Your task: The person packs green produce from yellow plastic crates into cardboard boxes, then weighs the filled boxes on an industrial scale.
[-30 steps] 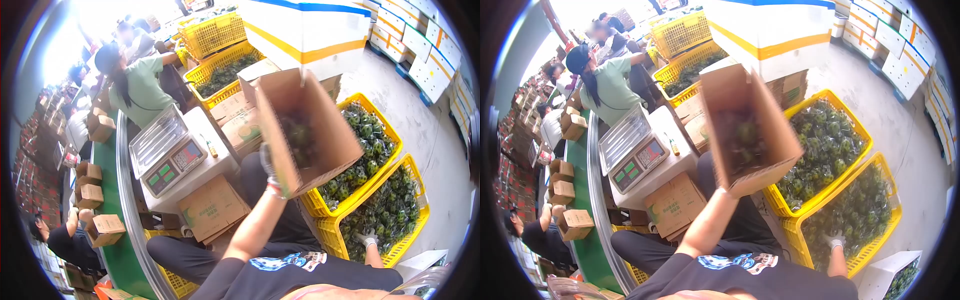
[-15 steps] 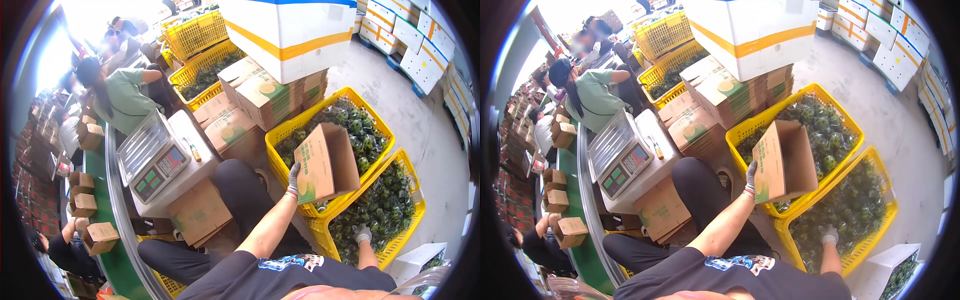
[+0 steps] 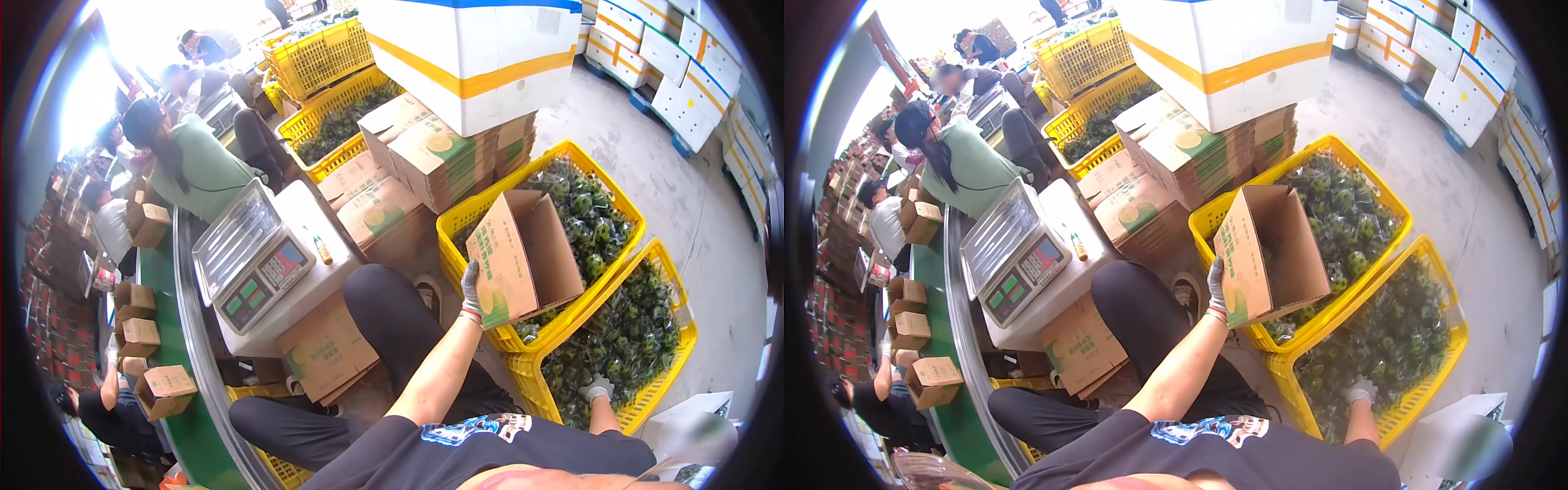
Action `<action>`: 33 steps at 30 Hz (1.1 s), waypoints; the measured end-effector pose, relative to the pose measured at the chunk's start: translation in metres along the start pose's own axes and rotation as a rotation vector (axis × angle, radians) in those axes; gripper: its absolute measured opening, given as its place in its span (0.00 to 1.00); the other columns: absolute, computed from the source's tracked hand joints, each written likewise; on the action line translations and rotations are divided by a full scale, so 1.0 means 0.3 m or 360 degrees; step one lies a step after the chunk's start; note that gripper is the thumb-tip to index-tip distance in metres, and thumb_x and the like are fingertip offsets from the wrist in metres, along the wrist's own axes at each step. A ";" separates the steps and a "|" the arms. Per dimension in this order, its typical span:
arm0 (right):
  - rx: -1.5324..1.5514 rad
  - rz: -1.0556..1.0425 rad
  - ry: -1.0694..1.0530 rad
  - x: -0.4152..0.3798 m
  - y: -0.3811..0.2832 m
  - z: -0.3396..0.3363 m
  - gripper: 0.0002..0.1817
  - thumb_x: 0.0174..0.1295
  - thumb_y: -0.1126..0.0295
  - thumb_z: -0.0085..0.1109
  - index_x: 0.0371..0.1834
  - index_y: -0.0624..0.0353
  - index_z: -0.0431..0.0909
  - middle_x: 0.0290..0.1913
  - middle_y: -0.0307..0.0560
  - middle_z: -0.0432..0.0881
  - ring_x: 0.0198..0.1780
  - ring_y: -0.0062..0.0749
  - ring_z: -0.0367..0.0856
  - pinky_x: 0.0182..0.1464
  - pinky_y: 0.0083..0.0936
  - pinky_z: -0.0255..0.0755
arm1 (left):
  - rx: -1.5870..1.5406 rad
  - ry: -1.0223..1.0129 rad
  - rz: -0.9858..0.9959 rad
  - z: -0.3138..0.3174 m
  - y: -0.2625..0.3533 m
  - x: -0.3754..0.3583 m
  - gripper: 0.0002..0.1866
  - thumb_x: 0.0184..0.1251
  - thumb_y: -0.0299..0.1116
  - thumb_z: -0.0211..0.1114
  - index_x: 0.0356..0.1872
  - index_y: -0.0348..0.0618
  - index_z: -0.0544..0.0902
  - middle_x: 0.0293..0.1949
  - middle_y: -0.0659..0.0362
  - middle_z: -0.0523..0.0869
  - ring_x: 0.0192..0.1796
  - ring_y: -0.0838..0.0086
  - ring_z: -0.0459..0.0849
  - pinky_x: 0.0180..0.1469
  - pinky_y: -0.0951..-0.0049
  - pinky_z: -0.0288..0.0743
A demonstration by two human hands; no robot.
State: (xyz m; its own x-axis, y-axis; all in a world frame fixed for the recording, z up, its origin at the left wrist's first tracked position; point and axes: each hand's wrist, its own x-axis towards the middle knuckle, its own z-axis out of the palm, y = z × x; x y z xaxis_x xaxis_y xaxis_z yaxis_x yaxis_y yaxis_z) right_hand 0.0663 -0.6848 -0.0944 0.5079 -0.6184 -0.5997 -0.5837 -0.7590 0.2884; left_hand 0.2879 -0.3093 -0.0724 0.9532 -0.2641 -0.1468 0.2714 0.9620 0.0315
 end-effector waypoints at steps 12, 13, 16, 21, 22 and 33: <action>-0.0001 0.0001 0.0245 0.162 0.028 0.092 0.15 0.59 0.69 0.57 0.50 0.50 0.81 0.54 0.53 0.79 0.56 0.47 0.78 0.55 0.38 0.75 | 0.0665 0.0213 0.0346 0.045 0.017 -0.020 0.32 0.59 0.51 0.65 0.58 0.38 0.73 0.50 0.51 0.81 0.50 0.60 0.81 0.55 0.57 0.76; 0.0222 0.0034 0.0258 0.202 0.057 0.128 0.16 0.59 0.67 0.56 0.51 0.51 0.80 0.56 0.55 0.78 0.58 0.48 0.77 0.57 0.38 0.73 | 0.0750 0.0143 0.0322 0.077 0.021 -0.038 0.34 0.58 0.51 0.65 0.59 0.36 0.71 0.51 0.51 0.80 0.51 0.59 0.80 0.56 0.55 0.75; 0.0284 -0.0057 0.0296 0.060 0.053 -0.007 0.19 0.56 0.61 0.57 0.51 0.51 0.78 0.56 0.54 0.77 0.58 0.53 0.74 0.59 0.40 0.69 | 0.0742 0.0022 0.0114 0.106 0.022 -0.051 0.40 0.54 0.53 0.67 0.62 0.37 0.68 0.56 0.49 0.76 0.56 0.55 0.76 0.60 0.53 0.70; 0.1782 -0.0622 0.0352 0.078 0.190 -0.089 0.23 0.44 0.74 0.65 0.49 0.53 0.80 0.39 0.40 0.86 0.39 0.26 0.81 0.44 0.24 0.75 | 0.0643 -0.0022 -0.0207 0.094 -0.004 -0.031 0.42 0.49 0.52 0.70 0.62 0.37 0.68 0.56 0.49 0.77 0.56 0.55 0.76 0.60 0.53 0.70; 0.1968 -0.0534 0.0225 -0.015 0.174 -0.210 0.25 0.46 0.79 0.65 0.52 0.54 0.78 0.40 0.37 0.85 0.39 0.23 0.80 0.44 0.24 0.74 | 0.0581 -0.0067 -0.0287 0.090 -0.011 -0.029 0.41 0.49 0.51 0.70 0.62 0.37 0.68 0.56 0.49 0.77 0.56 0.55 0.76 0.59 0.53 0.71; 0.2371 -0.1397 -0.0103 -0.566 -0.281 -0.826 0.28 0.65 0.55 0.55 0.65 0.54 0.65 0.56 0.46 0.77 0.54 0.34 0.80 0.37 0.25 0.78 | 0.0663 -0.0078 -0.0164 0.049 -0.032 -0.038 0.38 0.52 0.50 0.69 0.61 0.38 0.69 0.52 0.49 0.80 0.51 0.56 0.80 0.56 0.55 0.76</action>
State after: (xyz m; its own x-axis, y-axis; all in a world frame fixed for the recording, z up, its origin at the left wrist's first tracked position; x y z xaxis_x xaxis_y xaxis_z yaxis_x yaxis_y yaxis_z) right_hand 0.1862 -0.5663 0.1681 0.9670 -0.1200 -0.2248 -0.2252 0.0104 -0.9742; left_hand 0.2764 -0.3166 -0.0564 0.9208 -0.3701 -0.1233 0.3865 0.8226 0.4171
